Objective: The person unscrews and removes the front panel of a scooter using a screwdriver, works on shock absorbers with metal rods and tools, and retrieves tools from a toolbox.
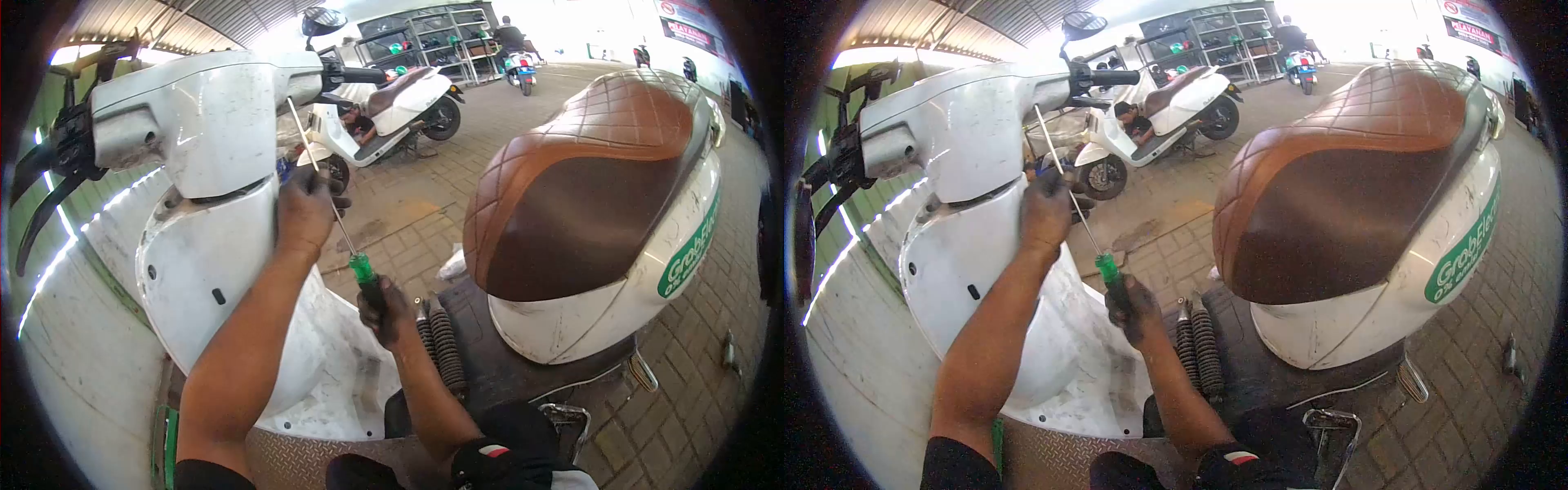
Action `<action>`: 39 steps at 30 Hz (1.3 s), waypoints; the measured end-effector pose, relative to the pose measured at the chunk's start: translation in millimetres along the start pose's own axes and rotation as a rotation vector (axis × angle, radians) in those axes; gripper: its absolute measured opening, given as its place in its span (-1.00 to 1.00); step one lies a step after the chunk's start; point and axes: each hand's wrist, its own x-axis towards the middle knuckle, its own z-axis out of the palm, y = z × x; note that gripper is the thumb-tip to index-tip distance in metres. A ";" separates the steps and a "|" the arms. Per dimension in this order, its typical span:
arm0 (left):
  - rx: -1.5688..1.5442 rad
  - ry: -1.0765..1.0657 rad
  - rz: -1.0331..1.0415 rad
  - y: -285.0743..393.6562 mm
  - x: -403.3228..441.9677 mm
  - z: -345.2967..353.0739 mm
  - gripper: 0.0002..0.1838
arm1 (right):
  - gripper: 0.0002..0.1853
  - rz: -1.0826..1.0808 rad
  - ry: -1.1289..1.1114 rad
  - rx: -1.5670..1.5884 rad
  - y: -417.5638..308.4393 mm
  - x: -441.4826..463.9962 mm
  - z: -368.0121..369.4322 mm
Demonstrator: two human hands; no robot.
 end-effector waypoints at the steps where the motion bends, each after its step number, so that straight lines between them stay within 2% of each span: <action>1: -0.024 -0.019 -0.002 -7.0 1.1 0.3 -0.78 | -0.40 0.005 -0.004 0.001 6.2 1.3 7.1; 4: -0.006 -0.014 -0.008 -4.2 -0.9 1.9 -0.81 | -0.47 -0.653 0.346 -0.774 16.5 4.0 26.6; 5: 0.000 0.002 -0.041 -0.9 -2.1 1.6 -0.82 | -0.47 -0.647 0.345 -0.776 9.6 2.7 20.0; 7: -0.031 -0.009 -0.061 -3.8 1.6 0.5 -0.81 | -0.55 0.346 -0.430 0.637 -11.7 -1.6 -1.5; 8: -0.060 -0.027 -0.075 -6.0 2.3 1.1 -0.81 | -0.55 0.350 -0.428 0.635 -13.0 -4.5 3.8; 11: 0.088 -0.013 -0.020 -12.3 0.5 2.5 -0.80 | -0.57 -0.264 0.308 -0.437 -9.3 -11.6 24.7; 12: 0.093 -0.011 -0.025 -12.0 -1.0 3.9 -0.80 | -0.54 -0.697 0.323 -0.919 1.4 -0.7 19.0; 13: 0.057 0.001 -0.050 -12.0 -3.2 6.6 -0.80 | -0.54 -0.687 0.322 -0.915 4.7 -1.9 17.8; 15: 0.031 0.026 -0.080 -10.1 -5.0 5.9 -0.79 | -0.50 -0.459 0.325 -0.520 2.6 -5.7 29.2; 16: 0.054 0.028 -0.064 -9.8 -4.3 3.8 -0.79 | -0.47 -0.118 0.264 -0.072 -7.1 -7.6 28.7; 17: 0.074 0.030 -0.049 -9.8 -3.5 2.2 -0.79 | -0.47 -0.101 0.259 -0.072 -13.3 -9.9 18.2; 20: 0.092 0.035 -0.050 -5.1 -9.5 4.5 -0.76 | -0.49 0.322 -0.365 0.718 -16.2 -4.5 -19.9; 21: 0.101 0.061 -0.044 2.3 -13.3 4.9 -0.73 | -0.49 0.330 -0.374 0.725 -12.7 -4.8 -6.2; 22: 0.333 0.057 0.026 10.2 -18.0 2.5 -0.70 | -0.55 0.007 -0.020 0.164 -6.6 -9.6 10.4; 23: 0.341 0.067 0.022 4.8 -16.8 2.7 -0.70 | -0.58 -0.311 0.327 -0.406 -1.6 -12.7 21.9; 24: 0.241 0.028 -0.030 -2.6 -13.3 3.5 -0.70 | -0.58 -0.510 0.376 -0.761 5.6 -6.0 19.4; 25: 0.139 -0.008 -0.080 -9.6 -8.9 4.1 -0.70 | -0.58 -0.503 0.366 -0.759 8.3 -5.5 17.6; 26: 0.343 0.014 0.009 -7.9 -8.1 3.1 -0.72 | -0.56 -0.397 0.391 -0.494 5.0 -6.6 28.5; 27: 0.349 0.033 0.001 -7.9 -8.5 2.0 -0.72 | -0.52 -0.279 0.412 -0.230 4.6 -7.5 35.1; 28: 0.388 0.091 0.038 -8.3 -9.8 1.2 -0.77 | -0.44 -0.064 0.223 0.106 0.1 -5.6 15.8; 29: 0.429 0.148 0.072 -10.7 -9.8 0.0 -0.76 | -0.40 0.263 0.043 0.358 -15.5 -7.1 2.6; 30: 0.273 0.055 -0.012 -33.5 5.0 1.4 -0.74 | -0.43 0.346 -0.148 0.562 -16.6 -5.5 -14.1; 31: 0.284 0.074 -0.016 -30.7 3.3 -0.2 -0.74 | -0.44 0.423 -0.342 0.768 -13.6 -3.4 -26.4; 32: 0.408 0.105 0.068 -25.1 -0.7 -1.1 -0.74 | -0.48 0.333 -0.185 0.675 -12.5 -7.0 -25.6; 33: 0.534 0.131 0.151 -24.0 -4.2 -0.4 -0.73 | -0.48 0.348 -0.190 0.682 -8.2 -7.7 -11.0; 35: 0.588 0.160 0.147 -22.6 -11.8 2.4 -0.72 | -0.51 -0.434 0.352 -0.588 3.3 -8.5 17.8; 36: 0.575 0.200 0.184 -21.7 -14.5 4.7 -0.71 | -0.53 -0.537 0.442 -0.611 9.5 -5.3 21.3; 37: 0.560 0.239 0.222 -21.2 -16.4 5.6 -0.70 | -0.53 -0.529 0.436 -0.611 5.3 -6.4 27.4; 39: 0.568 0.203 0.179 -29.6 -4.7 3.6 -0.69 | -0.50 0.023 0.339 0.059 -20.4 -11.6 36.8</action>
